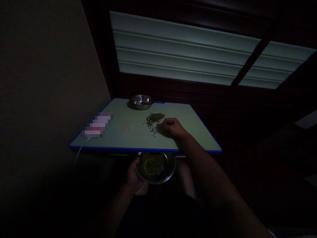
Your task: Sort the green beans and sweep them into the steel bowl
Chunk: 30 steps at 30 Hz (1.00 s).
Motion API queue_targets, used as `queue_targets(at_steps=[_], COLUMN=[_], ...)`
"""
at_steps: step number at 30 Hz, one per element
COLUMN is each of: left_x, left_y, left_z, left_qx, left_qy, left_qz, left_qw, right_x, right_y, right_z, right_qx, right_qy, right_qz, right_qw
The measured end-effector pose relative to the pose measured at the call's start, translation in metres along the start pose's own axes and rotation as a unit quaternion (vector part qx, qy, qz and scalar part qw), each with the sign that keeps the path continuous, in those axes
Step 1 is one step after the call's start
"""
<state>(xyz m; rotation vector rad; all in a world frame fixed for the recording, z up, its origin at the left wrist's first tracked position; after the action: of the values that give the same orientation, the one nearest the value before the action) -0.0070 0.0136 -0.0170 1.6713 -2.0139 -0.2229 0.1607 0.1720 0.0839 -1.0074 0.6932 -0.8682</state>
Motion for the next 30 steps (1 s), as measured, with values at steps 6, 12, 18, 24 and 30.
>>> queue_targets(at_steps=[6, 12, 18, 24, 30], left_x=[-0.001, -0.002, -0.001, -0.002, -0.002], left_y=[-0.001, -0.001, -0.001, 0.0, 0.0], left_z=[0.002, 0.005, 0.003, 0.003, 0.007], left_qx=[-0.001, -0.011, -0.017, -0.006, 0.005], left_qy=[-0.019, -0.019, -0.018, -0.02, -0.019], left_qz=[0.005, 0.01, 0.009, 0.003, -0.013], left_qw=[1.0, 1.0, 1.0, 1.0, 1.0], right_x=[0.0, 0.0, 0.003, 0.006, 0.016], right_y=[0.0, 0.0, -0.003, -0.012, -0.021], right_z=[0.0, -0.001, -0.003, -0.008, -0.016], right_qx=[0.013, 0.008, 0.012, 0.016, 0.021], right_qy=[-0.007, -0.024, -0.019, -0.073, -0.151], right_qz=[0.006, 0.005, -0.007, -0.037, -0.057], right_qw=[1.0, 1.0, 1.0, 0.997, 0.987])
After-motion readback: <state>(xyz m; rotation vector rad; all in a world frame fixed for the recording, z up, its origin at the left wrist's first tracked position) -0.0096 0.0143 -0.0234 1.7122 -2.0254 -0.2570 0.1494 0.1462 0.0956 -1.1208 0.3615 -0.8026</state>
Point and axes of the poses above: each hand's wrist, its own x-axis away from the middle knuckle, its own z-axis out of the back of the hand, y = z × x, the point moved 2 cm from there along -x, towards the middle knuckle, and after that the axes turned 15 degrees about -y, right-handed, at the moved point
